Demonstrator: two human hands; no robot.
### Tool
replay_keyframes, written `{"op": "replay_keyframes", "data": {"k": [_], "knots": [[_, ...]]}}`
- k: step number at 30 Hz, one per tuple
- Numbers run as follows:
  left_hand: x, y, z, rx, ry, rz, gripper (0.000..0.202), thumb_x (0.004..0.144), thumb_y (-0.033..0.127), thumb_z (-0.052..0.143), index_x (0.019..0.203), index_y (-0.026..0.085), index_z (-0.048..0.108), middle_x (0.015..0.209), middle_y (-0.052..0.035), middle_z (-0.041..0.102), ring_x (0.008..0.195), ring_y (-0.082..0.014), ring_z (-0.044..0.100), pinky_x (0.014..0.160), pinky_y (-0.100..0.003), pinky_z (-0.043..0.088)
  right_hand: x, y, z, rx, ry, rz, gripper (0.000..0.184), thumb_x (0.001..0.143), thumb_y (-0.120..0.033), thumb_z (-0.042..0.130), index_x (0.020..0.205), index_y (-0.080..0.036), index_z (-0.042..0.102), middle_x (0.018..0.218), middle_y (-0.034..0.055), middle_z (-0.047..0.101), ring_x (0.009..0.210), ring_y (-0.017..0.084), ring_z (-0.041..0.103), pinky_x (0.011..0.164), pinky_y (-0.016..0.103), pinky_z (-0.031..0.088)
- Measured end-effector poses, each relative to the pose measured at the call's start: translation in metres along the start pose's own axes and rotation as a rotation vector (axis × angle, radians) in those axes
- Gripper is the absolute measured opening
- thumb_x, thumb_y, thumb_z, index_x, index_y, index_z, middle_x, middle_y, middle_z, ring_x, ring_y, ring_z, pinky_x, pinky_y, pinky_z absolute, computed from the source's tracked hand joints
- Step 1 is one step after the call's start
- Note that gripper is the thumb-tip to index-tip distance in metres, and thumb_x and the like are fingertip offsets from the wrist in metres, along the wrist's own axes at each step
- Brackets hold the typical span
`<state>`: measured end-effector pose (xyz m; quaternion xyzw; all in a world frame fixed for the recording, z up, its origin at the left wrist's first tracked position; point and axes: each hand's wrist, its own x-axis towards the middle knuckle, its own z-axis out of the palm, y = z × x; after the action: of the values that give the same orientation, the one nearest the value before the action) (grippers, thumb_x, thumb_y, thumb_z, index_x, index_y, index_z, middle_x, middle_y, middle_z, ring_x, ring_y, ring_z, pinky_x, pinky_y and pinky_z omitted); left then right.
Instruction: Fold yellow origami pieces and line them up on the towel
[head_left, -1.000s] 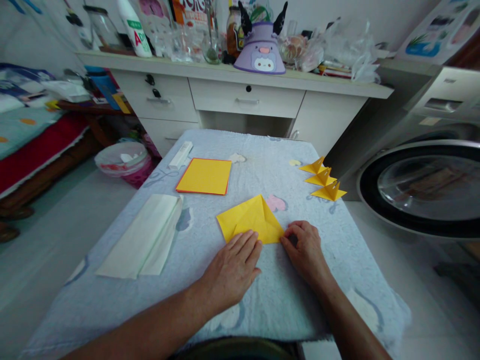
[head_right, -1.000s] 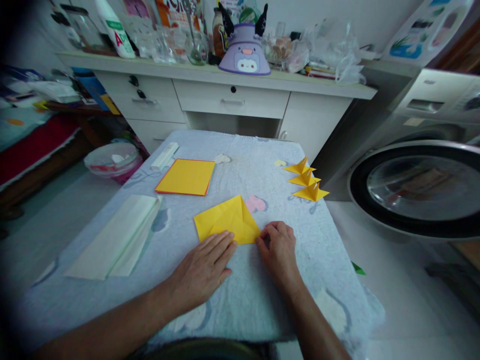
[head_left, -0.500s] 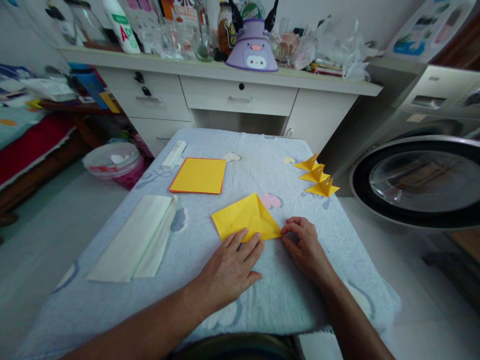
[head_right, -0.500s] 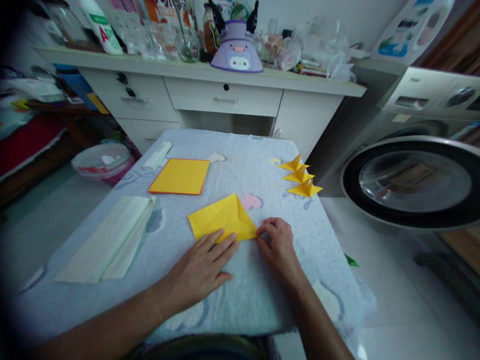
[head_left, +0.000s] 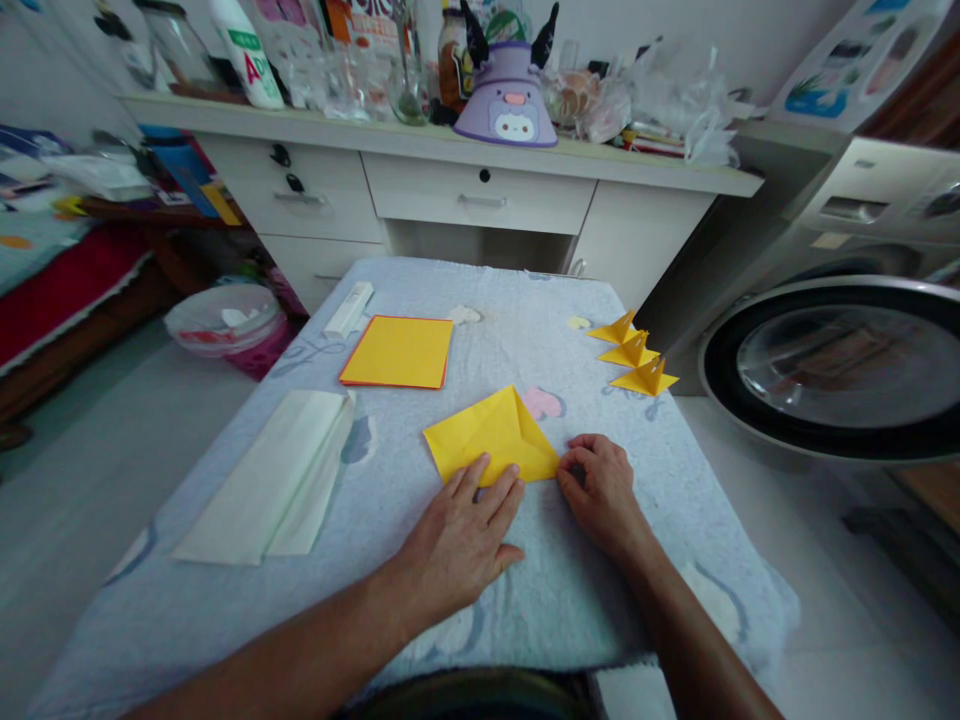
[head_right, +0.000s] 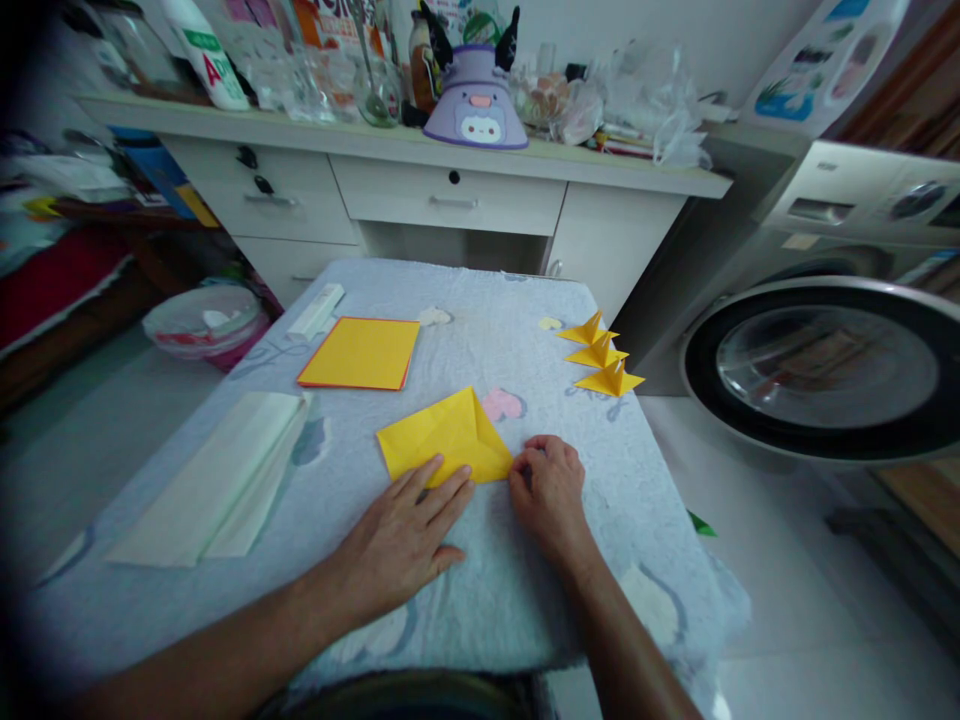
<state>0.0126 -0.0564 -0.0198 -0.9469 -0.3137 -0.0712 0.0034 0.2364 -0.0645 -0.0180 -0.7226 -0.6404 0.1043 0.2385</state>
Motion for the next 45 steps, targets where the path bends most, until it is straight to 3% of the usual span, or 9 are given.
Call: {"op": "replay_keyframes", "data": {"k": [9,16,32,37,42,45], "knots": [[-0.001,0.002,0.002,-0.014,-0.003,-0.021,0.064,0.092,0.06,0.045,0.141,0.02,0.046,0.15,-0.0061,0.044,0.138,-0.0372,0.033,0.111,-0.05,0.033,-0.002,-0.006,0.001,-0.02,0.011,0.028,0.008,0.079,-0.03,0.067,0.075,-0.023,0.068,0.106,0.0079,0.059,0.102,0.028,0.051,0.09,0.046,0.037],[0.011,0.011,-0.01,-0.03,-0.041,-0.093,0.07,0.083,0.067,0.054,0.142,0.031,0.043,0.143,-0.0066,0.049,0.131,-0.0415,0.039,0.104,-0.055,0.038,-0.002,-0.007,0.001,-0.024,0.006,0.032,0.009,0.079,-0.03,0.067,0.076,-0.022,0.067,0.106,0.0078,0.059,0.103,0.028,0.05,0.09,0.046,0.037],[0.011,0.012,-0.012,-0.047,-0.024,-0.122,0.068,0.084,0.067,0.051,0.139,0.027,0.047,0.138,-0.0073,0.05,0.129,-0.0374,0.039,0.106,-0.052,0.034,-0.001,-0.002,0.0,-0.003,-0.016,0.042,0.006,0.08,-0.026,0.064,0.077,-0.022,0.066,0.108,0.0076,0.06,0.102,0.026,0.051,0.091,0.043,0.037],[0.01,0.012,-0.009,-0.056,-0.008,-0.122,0.069,0.084,0.067,0.051,0.14,0.026,0.046,0.139,-0.0077,0.049,0.13,-0.0378,0.037,0.107,-0.053,0.033,-0.002,0.004,-0.005,0.075,-0.018,0.006,0.017,0.086,-0.025,0.052,0.079,-0.021,0.067,0.105,0.0083,0.06,0.101,0.025,0.052,0.09,0.042,0.038],[0.009,0.011,-0.006,-0.05,0.003,-0.116,0.07,0.084,0.066,0.052,0.141,0.026,0.045,0.139,-0.0078,0.05,0.13,-0.0385,0.036,0.106,-0.053,0.033,-0.003,0.006,-0.007,0.104,-0.037,-0.003,0.02,0.076,-0.015,0.05,0.082,-0.022,0.068,0.108,0.0066,0.059,0.106,0.025,0.051,0.094,0.042,0.036],[0.009,0.012,-0.006,-0.043,0.007,-0.116,0.068,0.085,0.066,0.052,0.14,0.026,0.046,0.14,-0.008,0.049,0.131,-0.0384,0.036,0.106,-0.053,0.033,-0.003,0.004,-0.005,0.073,-0.03,-0.012,0.015,0.077,-0.02,0.056,0.083,-0.023,0.069,0.109,0.0073,0.058,0.106,0.026,0.051,0.094,0.044,0.036]]}}
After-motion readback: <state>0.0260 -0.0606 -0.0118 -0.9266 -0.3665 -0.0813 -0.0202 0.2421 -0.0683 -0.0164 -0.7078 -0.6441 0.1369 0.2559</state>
